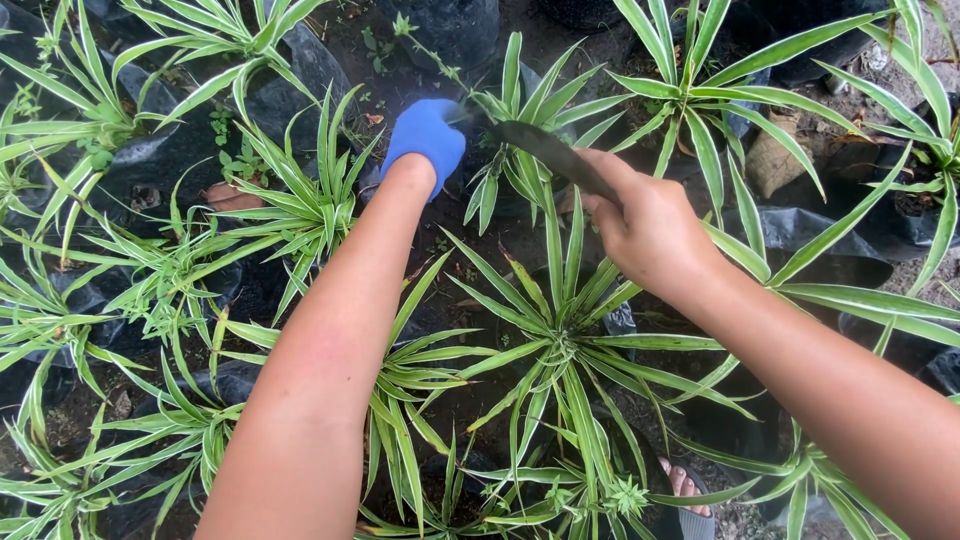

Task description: Weeding potted plants using a hand sickle and collecting debris in a bucket

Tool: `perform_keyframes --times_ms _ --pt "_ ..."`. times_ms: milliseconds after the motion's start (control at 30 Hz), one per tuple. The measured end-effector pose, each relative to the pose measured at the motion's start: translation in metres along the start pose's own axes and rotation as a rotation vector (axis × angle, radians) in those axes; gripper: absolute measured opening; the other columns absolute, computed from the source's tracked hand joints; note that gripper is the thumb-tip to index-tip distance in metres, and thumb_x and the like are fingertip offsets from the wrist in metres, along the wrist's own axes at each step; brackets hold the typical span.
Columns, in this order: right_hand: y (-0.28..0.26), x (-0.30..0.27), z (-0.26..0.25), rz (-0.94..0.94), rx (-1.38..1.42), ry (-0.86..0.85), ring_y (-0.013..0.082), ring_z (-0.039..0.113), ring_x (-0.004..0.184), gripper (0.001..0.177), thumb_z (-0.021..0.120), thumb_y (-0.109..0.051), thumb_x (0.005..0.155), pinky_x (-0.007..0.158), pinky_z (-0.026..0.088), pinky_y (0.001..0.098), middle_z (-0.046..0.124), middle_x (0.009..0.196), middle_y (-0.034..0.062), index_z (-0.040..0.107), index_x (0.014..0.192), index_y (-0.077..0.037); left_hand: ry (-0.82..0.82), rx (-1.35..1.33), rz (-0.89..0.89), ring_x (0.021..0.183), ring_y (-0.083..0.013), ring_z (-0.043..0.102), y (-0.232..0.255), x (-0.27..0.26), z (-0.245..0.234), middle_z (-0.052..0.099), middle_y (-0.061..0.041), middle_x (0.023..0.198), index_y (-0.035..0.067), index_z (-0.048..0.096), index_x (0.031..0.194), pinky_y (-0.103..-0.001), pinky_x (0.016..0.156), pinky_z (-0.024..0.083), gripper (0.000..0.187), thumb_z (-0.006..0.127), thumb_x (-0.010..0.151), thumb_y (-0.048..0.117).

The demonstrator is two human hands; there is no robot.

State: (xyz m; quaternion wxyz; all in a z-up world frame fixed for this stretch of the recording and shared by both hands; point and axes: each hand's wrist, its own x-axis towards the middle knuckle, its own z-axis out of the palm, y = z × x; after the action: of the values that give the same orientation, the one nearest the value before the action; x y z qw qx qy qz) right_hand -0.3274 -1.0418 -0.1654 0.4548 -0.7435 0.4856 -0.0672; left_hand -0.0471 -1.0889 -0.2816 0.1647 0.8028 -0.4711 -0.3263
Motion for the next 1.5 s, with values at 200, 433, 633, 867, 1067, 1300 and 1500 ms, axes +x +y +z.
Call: perform_keyframes --times_ms 200,433,633,867,1067,1300,1500 --pt "0.012 0.002 0.0 0.072 0.071 0.073 0.0215 0.061 0.061 0.05 0.052 0.0 0.099 0.049 0.054 0.0342 0.068 0.085 0.0098 0.05 0.147 -0.012 -0.154 0.298 -0.009 0.101 -0.0285 0.069 0.021 0.003 0.007 0.058 -0.01 0.136 0.032 0.075 0.116 -0.043 0.103 0.056 0.036 0.079 0.083 0.018" --pt "0.023 0.005 -0.004 0.114 0.124 0.119 0.0206 0.067 0.077 0.049 0.054 -0.004 0.099 0.063 0.055 0.0368 0.071 0.085 0.0072 0.052 0.147 -0.014 0.017 0.374 0.133 0.1 -0.0349 0.061 -0.008 0.024 0.047 0.056 -0.012 0.114 0.018 0.077 0.097 -0.048 0.093 0.056 0.016 0.067 0.095 0.03" --pt "0.028 0.008 -0.008 0.155 0.307 0.094 0.0157 0.056 0.058 0.049 0.054 -0.003 0.099 0.045 0.046 0.0309 0.066 0.078 0.006 0.053 0.147 -0.013 0.138 -0.266 0.068 0.099 -0.0269 0.065 -0.019 0.002 0.045 0.064 -0.011 0.111 0.014 0.073 0.109 -0.043 0.095 0.056 0.021 0.062 0.094 0.024" --pt "0.031 0.0 -0.029 0.193 0.505 0.168 0.0093 0.045 0.039 0.051 0.053 0.004 0.101 0.03 0.039 0.0194 0.066 0.079 0.0051 0.05 0.149 -0.014 0.133 -1.27 -0.157 0.063 -0.0137 0.063 -0.029 0.007 0.035 0.068 -0.007 0.09 0.008 0.055 0.137 -0.026 0.05 0.055 0.047 0.068 0.091 0.009" --pt "0.022 -0.015 -0.062 0.401 0.4 0.238 0.0139 0.047 0.045 0.042 0.058 -0.002 0.102 0.037 0.036 0.0225 0.067 0.077 0.0071 0.06 0.14 -0.021 -0.025 -0.996 0.045 0.061 -0.0144 0.07 0.011 -0.029 0.004 0.072 -0.006 0.085 0.011 0.058 0.088 -0.022 0.045 0.055 0.024 0.072 0.094 -0.007" --pt "0.028 -0.028 -0.092 0.218 0.216 0.168 0.02 0.043 0.042 0.047 0.054 0.005 0.1 0.038 0.033 0.0322 0.063 0.074 0.0132 0.059 0.145 -0.009 -0.169 -0.224 0.271 0.059 -0.0047 0.048 0.066 -0.035 0.023 0.067 0.001 0.088 0.011 0.067 0.112 -0.017 0.051 0.045 0.025 0.043 0.103 0.013" --pt "0.02 -0.032 -0.095 0.425 0.087 0.115 0.0198 0.045 0.049 0.021 0.056 -0.004 0.104 0.049 0.039 0.0343 0.063 0.074 0.0053 0.066 0.119 -0.015 -0.345 0.568 0.348 0.075 -0.0149 0.069 0.111 -0.025 0.031 0.074 0.001 0.095 0.028 0.077 0.108 -0.032 0.075 0.064 0.024 0.057 0.102 0.015"
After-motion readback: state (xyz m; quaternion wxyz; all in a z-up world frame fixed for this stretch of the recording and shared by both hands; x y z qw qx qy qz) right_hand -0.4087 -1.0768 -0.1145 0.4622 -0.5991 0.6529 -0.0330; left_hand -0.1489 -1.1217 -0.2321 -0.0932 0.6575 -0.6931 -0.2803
